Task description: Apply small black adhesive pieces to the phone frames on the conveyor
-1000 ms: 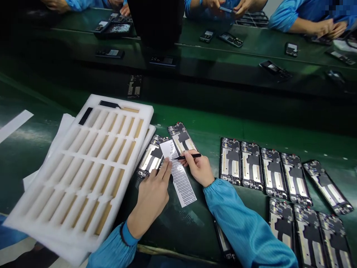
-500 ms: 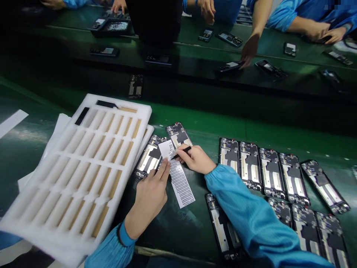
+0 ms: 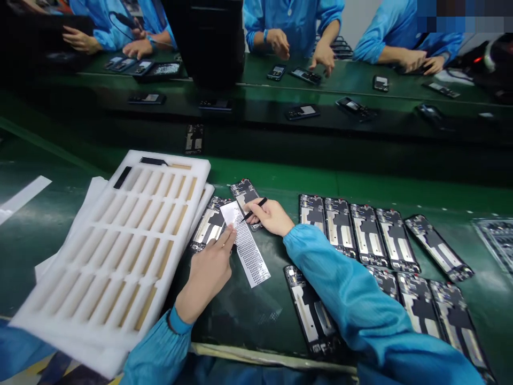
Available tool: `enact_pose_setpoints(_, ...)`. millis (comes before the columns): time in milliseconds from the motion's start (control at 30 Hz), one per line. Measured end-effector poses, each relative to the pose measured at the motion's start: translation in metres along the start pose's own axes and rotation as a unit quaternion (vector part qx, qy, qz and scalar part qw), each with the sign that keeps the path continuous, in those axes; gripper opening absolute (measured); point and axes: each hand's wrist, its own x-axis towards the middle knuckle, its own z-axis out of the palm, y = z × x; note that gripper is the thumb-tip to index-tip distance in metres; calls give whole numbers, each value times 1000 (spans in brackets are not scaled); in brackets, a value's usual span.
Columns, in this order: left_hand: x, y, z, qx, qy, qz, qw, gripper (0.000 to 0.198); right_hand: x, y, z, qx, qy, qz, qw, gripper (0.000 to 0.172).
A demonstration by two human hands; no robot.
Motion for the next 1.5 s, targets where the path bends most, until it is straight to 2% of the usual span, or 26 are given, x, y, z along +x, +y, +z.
enact_pose_setpoints(100, -21, 8, -5, -4, 38, -9, 999, 70, -63, -2, -20, 15, 112, -10, 994, 53)
enact_pose_setpoints(167, -39, 21, -7, -19, 63, 11, 998, 72, -114, 6, -29, 26, 195, -3, 980, 43)
enact_pose_setpoints(267, -60, 51, -6, -35, 35, 91, 995, 75, -172, 25, -26, 42, 257, 28, 965, 37)
enact_pose_setpoints(333, -65, 72, 0, -39, -2, 138, 990, 80, -190, 37, -18, 49, 269, 42, 961, 39)
enact_pose_setpoints(433, -61, 94, 11, -31, -32, 162, 986, 87, -191, 47, -8, 40, 274, 50, 960, 45)
enact_pose_setpoints(533, -56, 102, 20, -20, -31, 158, 987, 87, -186, 50, -5, 35, 272, 53, 960, 45)
enact_pose_setpoints(900, -50, 100, 36, -22, 23, 165, 986, 80, -189, 55, -1, 17, 260, 53, 964, 43)
enact_pose_setpoints(1100, -48, 99, 38, -29, 27, 166, 985, 82, -192, 57, -1, -7, 255, 43, 966, 39)
enact_pose_setpoints(1200, -51, 97, 37, -65, 25, 165, 984, 81, -192, 56, -1, -22, 254, 35, 966, 35)
enact_pose_setpoints(1300, -49, 93, 31, -197, 27, 110, 974, 64, -193, 56, 0, -37, 256, 24, 966, 34)
enact_pose_setpoints(1400, -36, 88, 22, -380, -4, -9, 925, 36, -195, 56, 1, -47, 260, 17, 964, 33)
enact_pose_setpoints(1433, -28, 87, 20, -412, -16, -37, 910, 30, -196, 55, 1, -49, 261, 16, 964, 32)
enact_pose_setpoints(1500, -13, 85, 18, -426, -25, -61, 902, 24, -195, 54, 1, -51, 264, 15, 963, 30)
